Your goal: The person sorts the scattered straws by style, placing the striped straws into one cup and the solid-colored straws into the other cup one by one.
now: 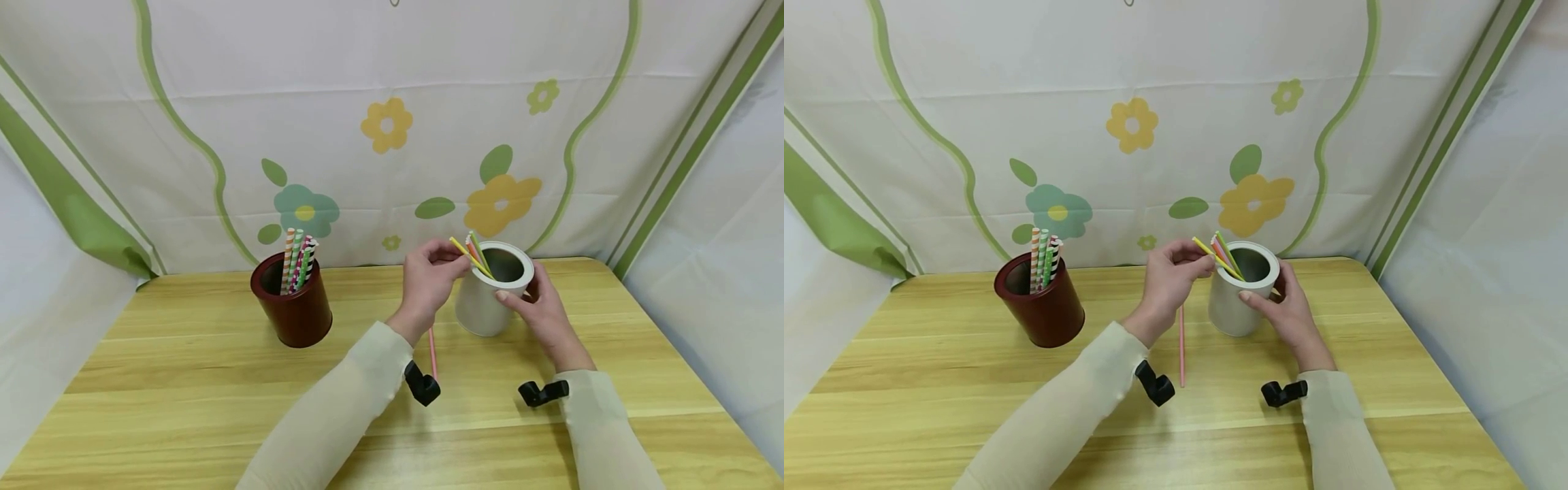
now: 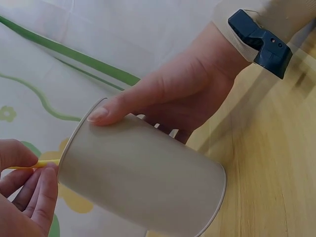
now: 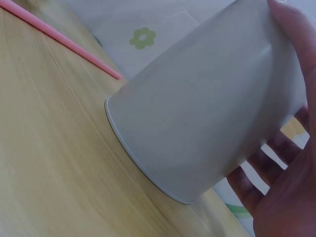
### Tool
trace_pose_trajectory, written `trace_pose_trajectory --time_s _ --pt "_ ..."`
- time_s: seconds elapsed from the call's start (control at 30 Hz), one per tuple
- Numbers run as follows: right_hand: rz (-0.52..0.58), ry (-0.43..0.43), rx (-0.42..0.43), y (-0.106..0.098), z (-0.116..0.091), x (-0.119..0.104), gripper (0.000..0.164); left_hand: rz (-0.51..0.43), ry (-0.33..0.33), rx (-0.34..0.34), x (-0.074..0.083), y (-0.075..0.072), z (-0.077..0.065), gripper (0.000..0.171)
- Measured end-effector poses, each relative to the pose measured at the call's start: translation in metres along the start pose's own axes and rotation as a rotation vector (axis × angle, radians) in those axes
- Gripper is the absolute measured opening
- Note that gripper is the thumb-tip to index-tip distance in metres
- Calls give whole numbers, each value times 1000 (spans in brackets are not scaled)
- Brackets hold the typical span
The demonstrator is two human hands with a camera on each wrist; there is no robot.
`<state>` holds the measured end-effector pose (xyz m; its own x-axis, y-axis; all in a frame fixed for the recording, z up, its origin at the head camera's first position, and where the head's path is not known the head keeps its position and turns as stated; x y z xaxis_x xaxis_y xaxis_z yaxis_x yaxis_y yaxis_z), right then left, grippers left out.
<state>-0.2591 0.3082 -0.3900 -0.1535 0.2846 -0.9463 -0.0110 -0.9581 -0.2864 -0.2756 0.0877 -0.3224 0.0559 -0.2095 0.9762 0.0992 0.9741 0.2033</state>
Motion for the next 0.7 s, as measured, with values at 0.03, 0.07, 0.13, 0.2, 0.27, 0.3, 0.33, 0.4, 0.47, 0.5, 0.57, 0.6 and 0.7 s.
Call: trace_pose_trajectory --time_s 0.03,0.07,0.13,0.2,0.27,0.3,0.33,0.4,0.47,0.5,0.57,0.6,0.7 --pt "1 -2 0 0 0 0 70 2 0 1 0 0 0 14" --pt "2 -3 1 0 0 0 70 8 0 1 0 1 0 14" --pt "4 -2 1 0 0 0 69 21 -2 1 -1 1 0 14" --pt "2 1 0 0 0 0 69 37 -9 -1 -2 2 0 13" --pt "0 4 0 0 0 0 69 50 -18 -6 -3 3 0 13" --pt "-3 5 0 0 0 0 69 52 -22 -8 -4 3 0 12" --pt "-6 6 0 0 0 0 69 55 -25 -11 -4 4 0 12" --pt "-11 5 0 0 0 0 69 59 -29 -14 -6 4 0 12" --pt "-14 3 1 0 0 0 69 61 -24 -15 -6 5 0 11" --pt "-13 3 1 0 0 0 69 60 -19 -14 -6 5 -1 11" --pt "-14 4 2 0 0 0 69 68 -5 -15 -5 5 -1 11" --pt "-13 3 2 0 0 0 69 76 4 -16 -5 5 -1 11" --pt "-12 2 3 0 0 0 70 96 27 -18 -3 6 -2 11"
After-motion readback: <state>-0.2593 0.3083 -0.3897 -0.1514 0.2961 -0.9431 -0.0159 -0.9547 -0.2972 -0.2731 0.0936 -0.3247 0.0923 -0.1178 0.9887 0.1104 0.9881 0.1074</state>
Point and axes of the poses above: each hand's wrist, its own z-axis towards the middle knuckle, its own y-axis out of the palm, x = y × z, the point moved 9 cm from there along z, towards the middle knuckle, and after that the axes turned 3 degrees about -x, right-handed, at the moved point
